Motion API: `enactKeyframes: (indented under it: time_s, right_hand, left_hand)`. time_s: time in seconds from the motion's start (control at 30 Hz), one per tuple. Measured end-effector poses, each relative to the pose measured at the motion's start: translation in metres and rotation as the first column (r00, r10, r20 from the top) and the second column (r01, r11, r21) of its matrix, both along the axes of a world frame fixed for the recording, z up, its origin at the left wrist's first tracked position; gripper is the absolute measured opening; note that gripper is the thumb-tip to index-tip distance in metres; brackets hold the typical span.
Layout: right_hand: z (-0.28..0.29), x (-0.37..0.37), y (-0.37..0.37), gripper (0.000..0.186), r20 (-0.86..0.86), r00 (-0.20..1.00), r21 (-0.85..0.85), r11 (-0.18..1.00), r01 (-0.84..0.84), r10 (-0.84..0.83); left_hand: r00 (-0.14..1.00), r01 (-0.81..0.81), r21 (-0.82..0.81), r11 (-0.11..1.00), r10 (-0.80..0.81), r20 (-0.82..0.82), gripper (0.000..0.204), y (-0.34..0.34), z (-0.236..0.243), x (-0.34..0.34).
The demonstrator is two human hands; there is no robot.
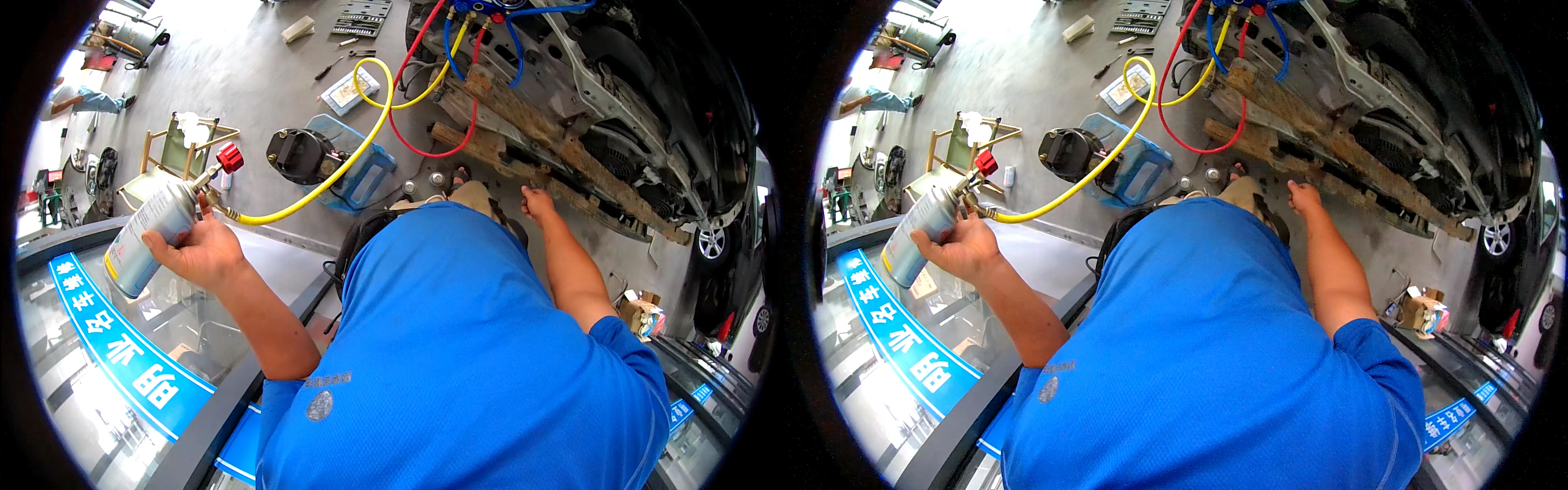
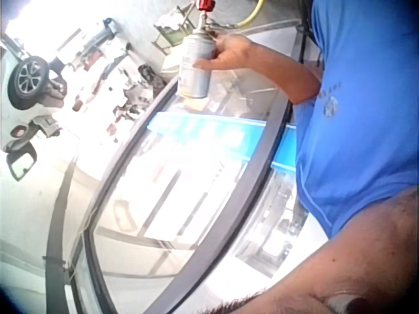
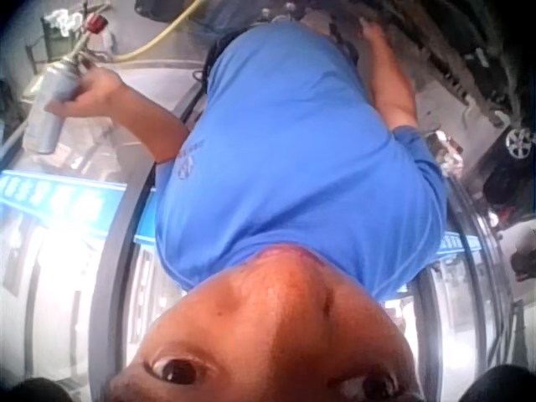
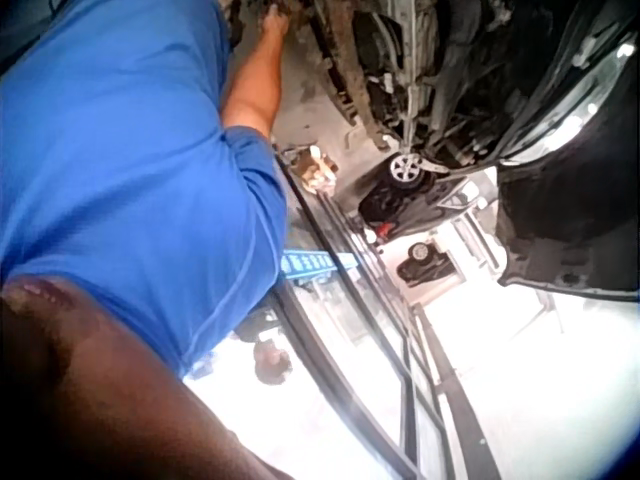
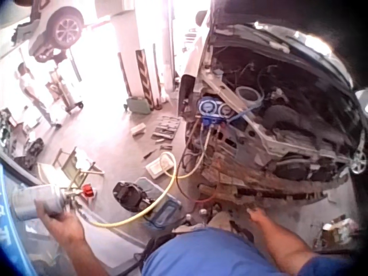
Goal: The person connects a manifold gauge set and a canister of refrigerant to the air conditioning system of a vehicle, manipulating the valves on the gauge and the canister.
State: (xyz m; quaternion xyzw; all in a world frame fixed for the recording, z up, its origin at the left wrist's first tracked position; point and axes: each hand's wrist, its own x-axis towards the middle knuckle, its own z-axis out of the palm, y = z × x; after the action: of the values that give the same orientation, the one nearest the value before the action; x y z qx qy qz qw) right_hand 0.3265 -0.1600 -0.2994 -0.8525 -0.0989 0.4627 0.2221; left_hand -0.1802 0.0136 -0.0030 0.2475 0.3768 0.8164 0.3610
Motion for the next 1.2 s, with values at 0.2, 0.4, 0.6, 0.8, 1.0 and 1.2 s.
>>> enactKeyframes:
  time_s: [0.2,0.4,0.6,0.8,1.0,1.2]
  right_hand:
    - [-0.013,-0.008,-0.026,0.032,-0.038,0.998,0.024,0.999,0.044,-0.043]
    - [-0.006,-0.031,-0.035,0.033,-0.066,0.978,0.075,0.976,0.203,-0.198]
    - [-0.060,-0.024,-0.053,0.030,-0.168,0.918,0.186,0.903,0.387,-0.359]
    - [-0.124,-0.043,-0.077,0.029,-0.307,0.811,0.243,0.783,0.573,-0.498]
    - [-0.142,-0.084,-0.112,0.027,-0.371,0.745,0.146,0.757,0.636,-0.554]
    - [-0.187,-0.108,-0.151,0.029,-0.319,0.729,0.129,0.735,0.666,-0.605]
  left_hand:
    - [0.996,0.093,0.017,0.996,-0.093,-0.015,0.071,0.002,0.002,0.007]
    - [0.991,0.129,0.041,0.991,-0.127,-0.052,0.072,0.003,-0.002,0.004]
    - [0.956,0.270,0.054,0.961,-0.261,-0.134,0.075,0.006,-0.004,-0.002]
    - [0.938,0.307,-0.013,0.952,-0.305,-0.167,0.068,0.006,0.003,-0.006]
    - [0.920,0.330,-0.041,0.943,-0.331,-0.209,0.073,0.001,0.008,0.008]
    - [0.910,0.359,-0.059,0.931,-0.363,-0.201,0.069,-0.003,0.003,0.012]
